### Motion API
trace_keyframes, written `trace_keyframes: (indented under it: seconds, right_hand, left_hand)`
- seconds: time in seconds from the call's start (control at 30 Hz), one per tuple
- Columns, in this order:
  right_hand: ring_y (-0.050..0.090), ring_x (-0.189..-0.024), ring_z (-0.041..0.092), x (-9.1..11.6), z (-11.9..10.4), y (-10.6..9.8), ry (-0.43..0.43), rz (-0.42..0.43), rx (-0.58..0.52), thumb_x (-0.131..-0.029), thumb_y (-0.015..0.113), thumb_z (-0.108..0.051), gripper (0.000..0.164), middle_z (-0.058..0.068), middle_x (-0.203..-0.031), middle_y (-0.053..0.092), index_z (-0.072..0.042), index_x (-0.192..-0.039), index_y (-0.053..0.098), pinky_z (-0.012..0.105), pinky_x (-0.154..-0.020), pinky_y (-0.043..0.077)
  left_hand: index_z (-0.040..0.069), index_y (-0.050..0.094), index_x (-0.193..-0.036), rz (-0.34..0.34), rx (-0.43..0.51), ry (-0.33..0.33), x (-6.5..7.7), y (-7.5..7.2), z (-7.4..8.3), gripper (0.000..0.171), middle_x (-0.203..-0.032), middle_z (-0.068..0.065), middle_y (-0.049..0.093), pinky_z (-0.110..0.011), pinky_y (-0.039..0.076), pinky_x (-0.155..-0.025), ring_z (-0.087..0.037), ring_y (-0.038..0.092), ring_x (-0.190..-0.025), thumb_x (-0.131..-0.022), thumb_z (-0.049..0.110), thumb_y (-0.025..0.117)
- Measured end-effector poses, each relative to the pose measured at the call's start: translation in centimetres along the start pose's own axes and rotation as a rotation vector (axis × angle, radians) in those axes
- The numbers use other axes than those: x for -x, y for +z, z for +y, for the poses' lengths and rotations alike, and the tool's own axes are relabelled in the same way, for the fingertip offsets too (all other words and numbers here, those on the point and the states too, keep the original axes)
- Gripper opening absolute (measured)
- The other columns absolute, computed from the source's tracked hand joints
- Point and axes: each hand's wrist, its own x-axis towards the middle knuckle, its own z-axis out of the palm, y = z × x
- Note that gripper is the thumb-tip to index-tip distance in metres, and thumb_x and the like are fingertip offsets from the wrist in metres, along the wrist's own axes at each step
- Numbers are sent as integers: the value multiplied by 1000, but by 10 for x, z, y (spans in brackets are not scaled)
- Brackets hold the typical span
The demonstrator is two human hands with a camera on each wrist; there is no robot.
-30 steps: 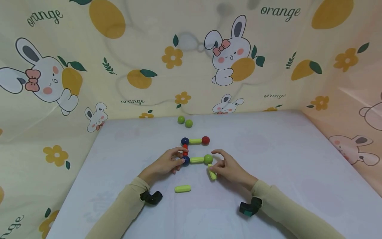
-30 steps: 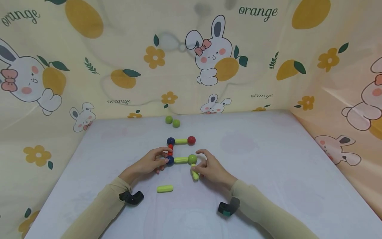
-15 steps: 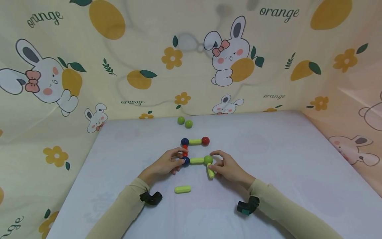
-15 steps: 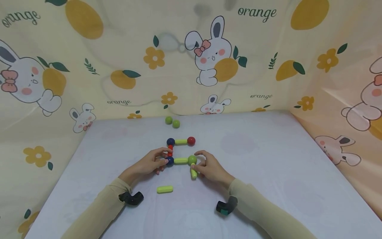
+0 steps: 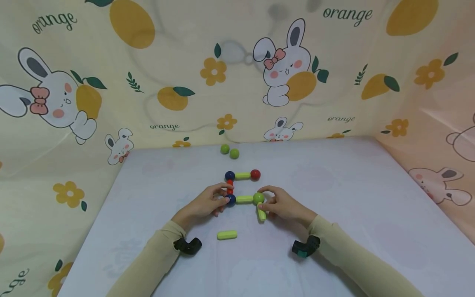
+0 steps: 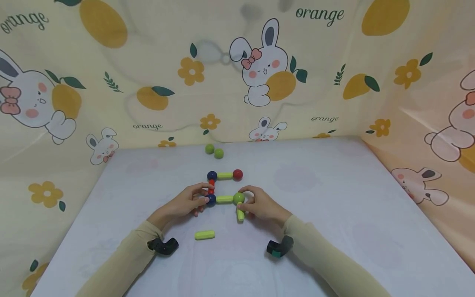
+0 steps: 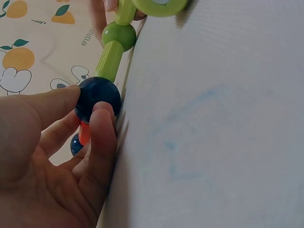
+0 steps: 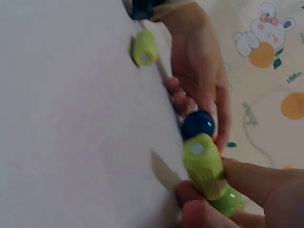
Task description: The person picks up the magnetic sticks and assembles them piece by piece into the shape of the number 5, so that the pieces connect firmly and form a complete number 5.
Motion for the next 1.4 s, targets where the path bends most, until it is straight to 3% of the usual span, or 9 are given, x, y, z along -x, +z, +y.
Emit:
trace_keyframes:
  seconds: [0.2, 0.4, 0.63, 0.8, 1.03, 1.23, 1.4]
  right_hand:
    - [50, -54, 13, -10, 1, -8, 22, -34, 62, -99, 65, -25, 46, 0, -60, 56, -7, -139, 53, 24, -54, 38]
    - [51, -51, 13, -14, 6, -11, -2, -62, 51, -99, 65, -27, 44, 0, -56, 56, -7, -137, 55, 23, -51, 37]
    - [51, -48, 10, -14, 6, -9, -36, -71, 26, -99, 65, -29, 47, -1, -54, 57, -6, -138, 54, 21, -47, 35]
    - [50, -47, 11, -14, 8, -6, -6, -60, 22, -99, 66, -30, 47, 0, -54, 57, -7, -138, 54, 22, -47, 34]
    - [50, -47, 11, -16, 6, -6, -19, -48, 39, -98, 67, -29, 46, -1, -54, 57, -7, -137, 55, 21, -47, 35]
    - [49, -46, 11, -17, 5, -6, -13, -36, 49, -99, 66, -31, 47, -1, -54, 57, -7, -138, 56, 21, -47, 35]
    - [49, -45, 11, -17, 4, -5, -12, -32, 63, -100, 63, -31, 44, -1, -53, 57, -8, -137, 56, 21, -46, 35]
  left_hand:
    - [12, 47, -146, -9, -3, 17, 0, 2, 1, 43, -127, -18, 55, -23, 50, -56, -15, 55, -65, -104, 9, 54]
    - [14, 48, -146, -19, -3, 6, 1, 2, 2, 42, -125, -17, 54, -24, 50, -58, -15, 56, -66, -104, 9, 54]
    - [13, 44, -149, -65, 9, 23, 2, -6, 0, 45, -131, -19, 53, -24, 52, -61, -15, 59, -73, -105, 11, 52]
    - [13, 41, -151, -92, 40, 24, 2, -13, -6, 45, -130, -20, 58, -24, 55, -64, -15, 63, -79, -107, 16, 50]
    - [18, 40, -152, -35, 75, -42, 3, -25, -4, 44, -125, -15, 62, -25, 54, -66, -18, 62, -81, -108, 18, 48]
    - [16, 39, -153, 27, 52, -53, 0, -36, -2, 46, -128, -18, 63, -26, 55, -66, -17, 63, -80, -108, 19, 48]
    - [11, 38, -152, 42, 19, -31, -7, -44, 3, 46, -129, -22, 62, -27, 56, -65, -17, 63, -79, -108, 19, 47]
